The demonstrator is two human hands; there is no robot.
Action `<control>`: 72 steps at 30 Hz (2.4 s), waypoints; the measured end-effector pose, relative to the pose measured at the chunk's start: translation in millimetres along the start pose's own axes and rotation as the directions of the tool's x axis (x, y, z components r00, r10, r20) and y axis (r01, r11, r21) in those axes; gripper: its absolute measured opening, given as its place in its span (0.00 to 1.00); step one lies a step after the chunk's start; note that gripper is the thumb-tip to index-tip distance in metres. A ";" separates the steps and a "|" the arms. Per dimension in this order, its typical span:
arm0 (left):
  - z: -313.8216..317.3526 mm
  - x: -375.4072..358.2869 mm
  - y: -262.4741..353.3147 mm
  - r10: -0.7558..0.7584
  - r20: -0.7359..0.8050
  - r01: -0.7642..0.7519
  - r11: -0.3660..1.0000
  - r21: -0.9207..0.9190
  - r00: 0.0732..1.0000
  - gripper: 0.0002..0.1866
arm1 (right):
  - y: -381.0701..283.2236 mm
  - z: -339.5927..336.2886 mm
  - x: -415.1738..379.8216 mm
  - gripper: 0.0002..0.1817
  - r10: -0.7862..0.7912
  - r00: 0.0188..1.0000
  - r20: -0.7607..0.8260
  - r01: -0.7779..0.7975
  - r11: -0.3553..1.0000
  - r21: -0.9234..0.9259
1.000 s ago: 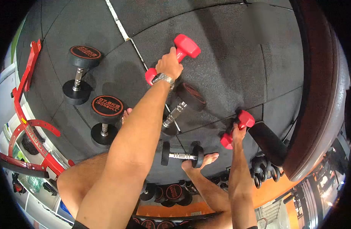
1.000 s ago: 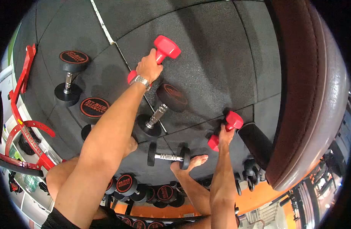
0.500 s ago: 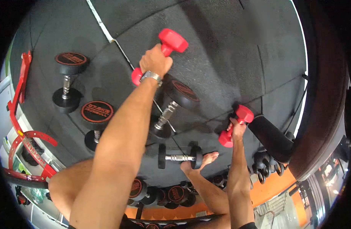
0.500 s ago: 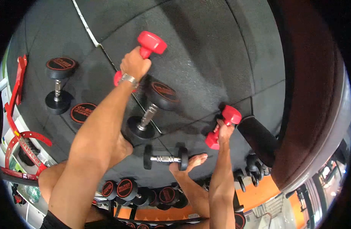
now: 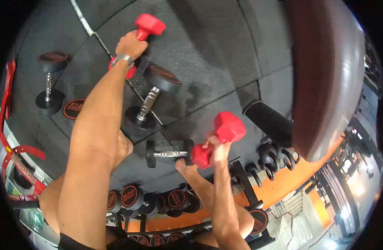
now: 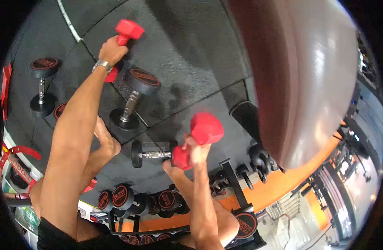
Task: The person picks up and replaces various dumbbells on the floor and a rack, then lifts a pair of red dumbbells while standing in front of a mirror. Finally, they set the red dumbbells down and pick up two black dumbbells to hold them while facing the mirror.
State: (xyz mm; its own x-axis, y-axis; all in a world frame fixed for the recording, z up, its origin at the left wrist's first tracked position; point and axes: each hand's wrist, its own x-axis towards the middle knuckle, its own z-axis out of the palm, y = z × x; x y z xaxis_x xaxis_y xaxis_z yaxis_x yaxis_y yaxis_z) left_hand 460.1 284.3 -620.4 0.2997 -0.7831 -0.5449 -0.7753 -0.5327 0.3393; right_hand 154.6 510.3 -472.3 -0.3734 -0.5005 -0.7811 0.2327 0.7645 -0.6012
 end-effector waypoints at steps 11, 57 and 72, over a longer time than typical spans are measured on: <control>-67.9 -104.1 -27.8 -0.145 0.212 0.213 0.913 -0.349 0.967 0.11 | -13.6 -5.3 -148.8 0.10 0.226 0.971 0.083 -0.235 0.964 0.125; -656.9 -664.8 133.0 0.802 0.244 0.167 0.181 -0.969 0.545 0.08 | -421.4 -60.6 -660.4 0.10 -0.359 0.674 0.646 0.170 0.926 0.336; -721.4 -663.4 92.2 0.822 0.255 0.138 0.214 -0.967 0.509 0.08 | -408.5 24.3 -744.6 0.08 -0.502 0.581 0.641 0.418 0.859 0.295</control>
State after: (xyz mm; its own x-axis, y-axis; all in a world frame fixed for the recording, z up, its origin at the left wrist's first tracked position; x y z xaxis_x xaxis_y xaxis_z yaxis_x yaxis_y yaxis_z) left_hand 590.9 523.3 325.6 -0.6263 -0.7551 -0.1938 0.4131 -0.5323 0.7389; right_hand 359.4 560.9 350.7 0.2421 -0.9347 -0.2601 0.3086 0.3283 -0.8927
